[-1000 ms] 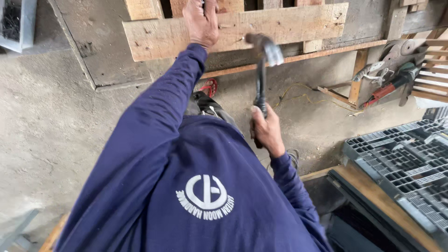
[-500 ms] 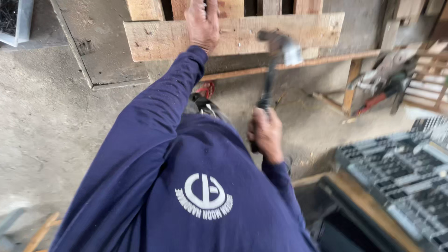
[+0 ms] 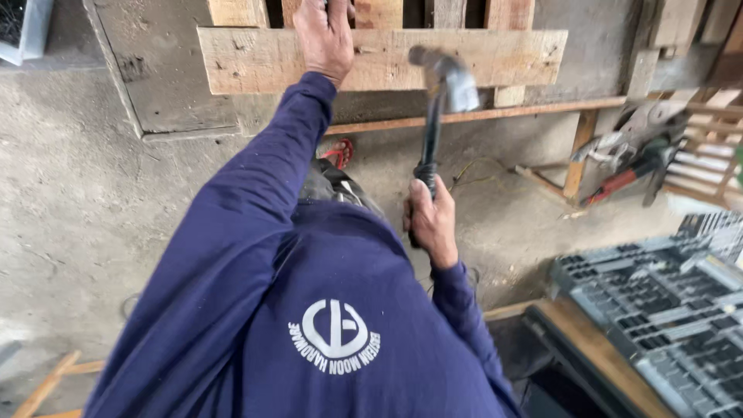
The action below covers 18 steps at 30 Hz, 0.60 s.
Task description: The person repairs a wooden pallet by taking nails from a container and using a hammer to drive them into wooden boards to secure them to the pallet frame.
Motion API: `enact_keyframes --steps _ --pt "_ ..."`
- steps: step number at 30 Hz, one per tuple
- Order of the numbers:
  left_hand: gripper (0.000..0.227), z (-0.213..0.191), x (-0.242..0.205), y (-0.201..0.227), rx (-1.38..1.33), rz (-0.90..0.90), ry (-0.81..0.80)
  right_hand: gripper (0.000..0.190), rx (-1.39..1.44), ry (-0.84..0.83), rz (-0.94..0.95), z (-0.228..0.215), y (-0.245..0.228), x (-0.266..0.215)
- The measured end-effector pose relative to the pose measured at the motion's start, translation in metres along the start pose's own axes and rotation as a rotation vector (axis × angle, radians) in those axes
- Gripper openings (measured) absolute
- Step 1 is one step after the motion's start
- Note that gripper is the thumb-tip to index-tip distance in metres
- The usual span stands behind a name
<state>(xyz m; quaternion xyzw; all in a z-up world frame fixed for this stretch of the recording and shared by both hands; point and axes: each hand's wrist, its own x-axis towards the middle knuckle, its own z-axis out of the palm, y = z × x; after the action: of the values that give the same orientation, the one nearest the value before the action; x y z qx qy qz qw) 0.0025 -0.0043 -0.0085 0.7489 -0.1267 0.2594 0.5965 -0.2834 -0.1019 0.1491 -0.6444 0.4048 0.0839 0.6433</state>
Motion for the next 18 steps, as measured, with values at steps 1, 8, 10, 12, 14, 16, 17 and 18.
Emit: enact_keyframes --steps 1,8,10,12,14,16,17,18 --pt "0.026 0.0 0.003 0.0 0.229 0.124 0.043 0.018 -0.007 0.007 -0.062 -0.006 0.007 0.003" --pt "0.017 -0.012 0.014 0.022 -0.15 -0.299 -0.204 0.02 -0.072 -0.087 -0.146 -0.016 0.048 0.032" --pt "0.016 -0.012 0.021 0.026 -0.078 -0.343 -0.309 0.019 0.021 -0.11 0.01 -0.029 0.033 0.038" --pt "0.016 -0.012 0.032 0.029 -0.002 -0.478 -0.422 0.018 0.0 -0.057 0.02 -0.04 0.015 0.037" --pt "0.015 -0.013 0.041 0.031 0.016 -0.468 -0.482 0.02 -0.016 -0.038 -0.222 -0.061 -0.006 0.057" --pt "0.015 -0.012 0.048 0.031 0.074 -0.46 -0.55 0.022 -0.11 0.002 -0.357 -0.087 -0.03 0.083" --pt "0.017 -0.01 0.051 0.03 0.122 -0.455 -0.588 0.023 -0.198 0.036 -0.375 -0.1 -0.045 0.098" --pt "0.018 -0.006 0.052 0.03 0.165 -0.453 -0.633 0.024 -0.288 0.075 -0.387 -0.111 -0.06 0.11"
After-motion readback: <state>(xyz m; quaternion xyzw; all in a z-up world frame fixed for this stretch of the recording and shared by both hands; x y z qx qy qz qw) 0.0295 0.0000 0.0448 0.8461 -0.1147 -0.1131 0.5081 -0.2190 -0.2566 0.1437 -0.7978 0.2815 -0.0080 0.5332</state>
